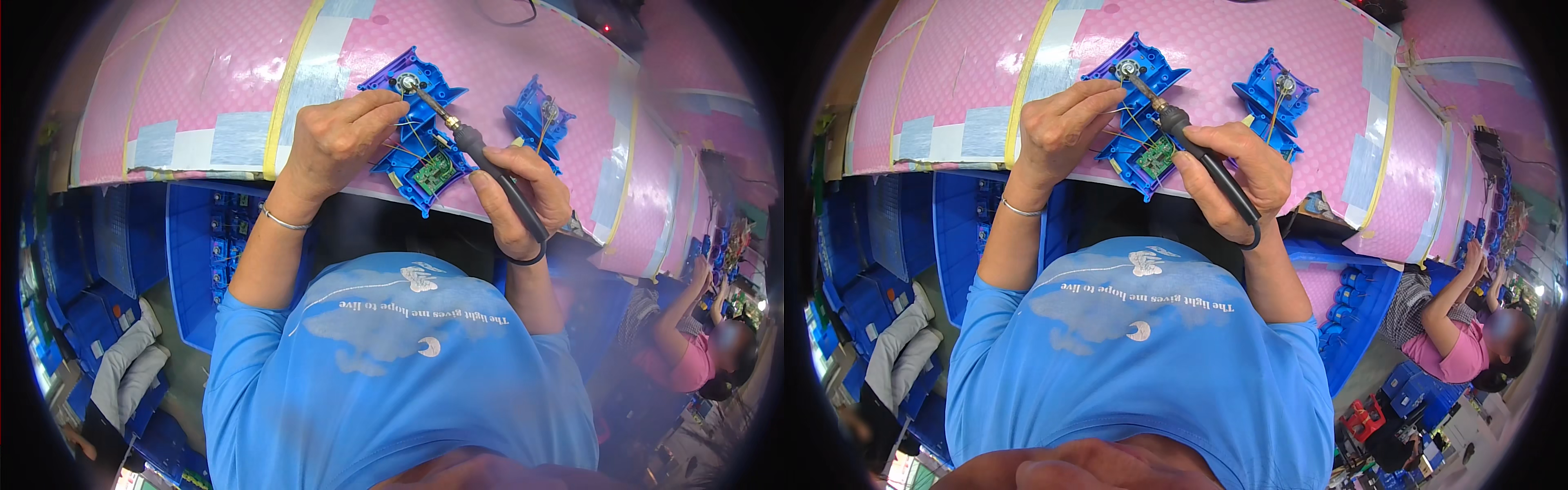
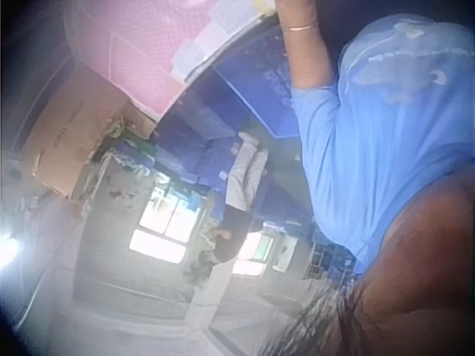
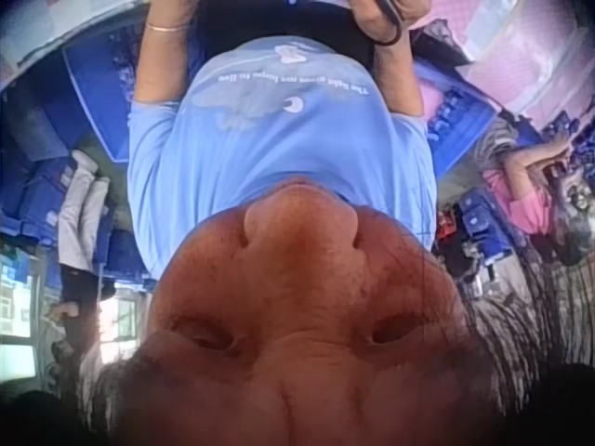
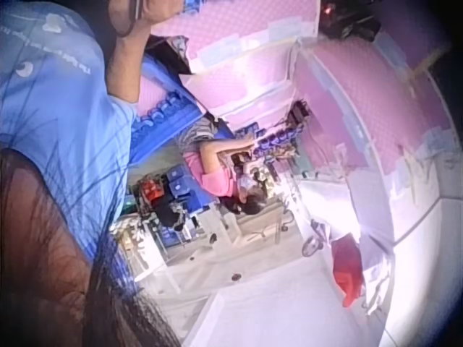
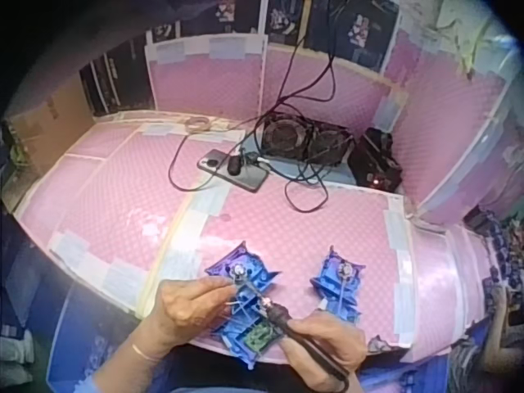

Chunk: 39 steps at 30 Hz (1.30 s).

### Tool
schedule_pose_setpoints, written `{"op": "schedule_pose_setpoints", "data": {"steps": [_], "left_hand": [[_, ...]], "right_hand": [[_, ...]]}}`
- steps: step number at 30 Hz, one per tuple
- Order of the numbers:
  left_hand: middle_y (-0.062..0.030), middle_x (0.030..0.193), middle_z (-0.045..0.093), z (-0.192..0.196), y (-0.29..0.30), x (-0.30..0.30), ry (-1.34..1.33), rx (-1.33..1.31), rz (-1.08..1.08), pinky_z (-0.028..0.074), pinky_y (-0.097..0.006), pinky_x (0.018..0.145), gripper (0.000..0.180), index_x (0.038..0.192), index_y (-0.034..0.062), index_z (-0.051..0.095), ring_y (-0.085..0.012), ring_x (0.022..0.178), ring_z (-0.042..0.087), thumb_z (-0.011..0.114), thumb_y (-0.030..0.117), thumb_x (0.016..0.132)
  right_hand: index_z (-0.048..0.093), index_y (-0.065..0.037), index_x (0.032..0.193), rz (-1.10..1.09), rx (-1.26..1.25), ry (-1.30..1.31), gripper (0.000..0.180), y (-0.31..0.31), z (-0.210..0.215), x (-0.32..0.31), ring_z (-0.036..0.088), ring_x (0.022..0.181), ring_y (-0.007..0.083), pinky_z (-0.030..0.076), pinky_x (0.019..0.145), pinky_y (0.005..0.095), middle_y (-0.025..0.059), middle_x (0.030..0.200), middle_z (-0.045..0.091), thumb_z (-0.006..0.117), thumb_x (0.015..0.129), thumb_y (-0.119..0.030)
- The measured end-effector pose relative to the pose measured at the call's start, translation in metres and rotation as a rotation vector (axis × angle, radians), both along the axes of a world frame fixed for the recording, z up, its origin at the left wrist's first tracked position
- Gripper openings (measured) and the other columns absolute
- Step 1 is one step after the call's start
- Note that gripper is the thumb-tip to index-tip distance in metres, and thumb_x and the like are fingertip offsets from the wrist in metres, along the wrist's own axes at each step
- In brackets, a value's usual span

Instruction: Soldering wires and components onto small circuit boards at a factory workbench.

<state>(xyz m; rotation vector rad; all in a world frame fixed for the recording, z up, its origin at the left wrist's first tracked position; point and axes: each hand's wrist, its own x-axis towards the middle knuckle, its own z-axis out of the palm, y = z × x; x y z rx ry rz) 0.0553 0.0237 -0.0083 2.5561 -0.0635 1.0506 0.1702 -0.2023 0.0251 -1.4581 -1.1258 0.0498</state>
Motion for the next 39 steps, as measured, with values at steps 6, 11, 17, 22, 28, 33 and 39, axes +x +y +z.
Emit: {"op": "schedule_pose_setpoints", "data": {"steps": [6, 11, 17, 22, 28, 33, 39], "left_hand": [[-0.0045, 0.1, 0.077, 0.0, 0.001, 0.0, 0.007, -0.025, -0.008, 0.06, -0.029, 0.062, 0.03, 0.101, 0.0101, 0.076, -0.021, 0.078, 0.076, 0.084, 0.006, 0.072], [-0.0044, 0.1, 0.077, 0.0, 0.0, -0.001, 0.006, -0.024, -0.009, 0.06, -0.029, 0.062, 0.028, 0.101, 0.0099, 0.076, -0.0211, 0.078, 0.075, 0.083, 0.006, 0.075], [-0.0052, 0.094, 0.076, 0.012, -0.001, -0.01, -0.023, -0.103, 0.02, 0.058, -0.03, 0.06, 0.023, 0.098, 0.0094, 0.076, -0.021, 0.074, 0.073, 0.083, 0.003, 0.077], [-0.0057, 0.092, 0.076, 0.013, 0.008, -0.044, 0.138, -0.309, -0.027, 0.057, -0.031, 0.061, 0.022, 0.096, 0.0071, 0.077, -0.0192, 0.074, 0.073, 0.085, 0.003, 0.077], [-0.0067, 0.113, 0.075, 0.015, -0.012, -0.052, 0.281, -0.472, -0.134, 0.061, -0.032, 0.069, 0.037, 0.11, 0.0092, 0.077, -0.0221, 0.084, 0.075, 0.084, 0.0, 0.075], [-0.0068, 0.119, 0.074, 0.013, -0.019, -0.03, 0.242, -0.27, -0.123, 0.061, -0.034, 0.072, 0.038, 0.113, 0.0105, 0.074, -0.0299, 0.088, 0.074, 0.073, -0.007, 0.079], [-0.0093, 0.112, 0.073, 0.014, 0.001, -0.011, 0.243, -0.136, -0.116, 0.062, -0.036, 0.073, 0.033, 0.109, 0.009, 0.074, -0.0316, 0.088, 0.074, 0.071, -0.008, 0.081]], "right_hand": [[0.068, 0.005, 0.111, -0.02, 0.007, 0.02, 0.031, -0.003, -0.001, 0.0, 0.059, 0.077, 0.0141, 0.044, 0.07, 0.0265, 0.0125, 0.088, 0.069, 0.077, 0.082, 0.008], [0.068, 0.005, 0.112, -0.053, -0.015, 0.068, 0.032, -0.008, 0.002, -0.004, 0.06, 0.081, 0.0142, 0.046, 0.074, 0.0264, 0.0121, 0.095, 0.069, 0.077, 0.081, 0.009], [0.069, 0.006, 0.113, -0.085, 0.041, 0.089, 0.031, -0.013, 0.004, -0.004, 0.062, 0.081, 0.0141, 0.048, 0.076, 0.0261, 0.0114, 0.093, 0.067, 0.072, 0.083, 0.011], [0.065, 0.01, 0.123, -0.158, 0.118, 0.09, 0.027, -0.034, 0.008, 0.003, 0.057, 0.071, 0.0154, 0.046, 0.065, 0.0281, 0.0101, 0.082, 0.061, 0.058, 0.098, 0.003], [0.063, 0.011, 0.124, -0.264, 0.27, 0.17, 0.045, -0.056, 0.013, 0.006, 0.054, 0.069, 0.0183, 0.046, 0.059, 0.0305, 0.0087, 0.077, 0.052, 0.054, 0.11, -0.03], [0.064, 0.009, 0.121, -0.329, 0.281, 0.147, 0.043, -0.078, 0.013, 0.004, 0.058, 0.071, 0.0201, 0.048, 0.059, 0.0299, 0.009, 0.077, 0.054, 0.053, 0.11, -0.031], [0.065, 0.005, 0.123, -0.48, 0.071, 0.01, 0.025, -0.086, -0.002, -0.001, 0.066, 0.081, 0.0203, 0.055, 0.07, 0.03, 0.0149, 0.096, 0.07, 0.06, 0.106, -0.012]]}}
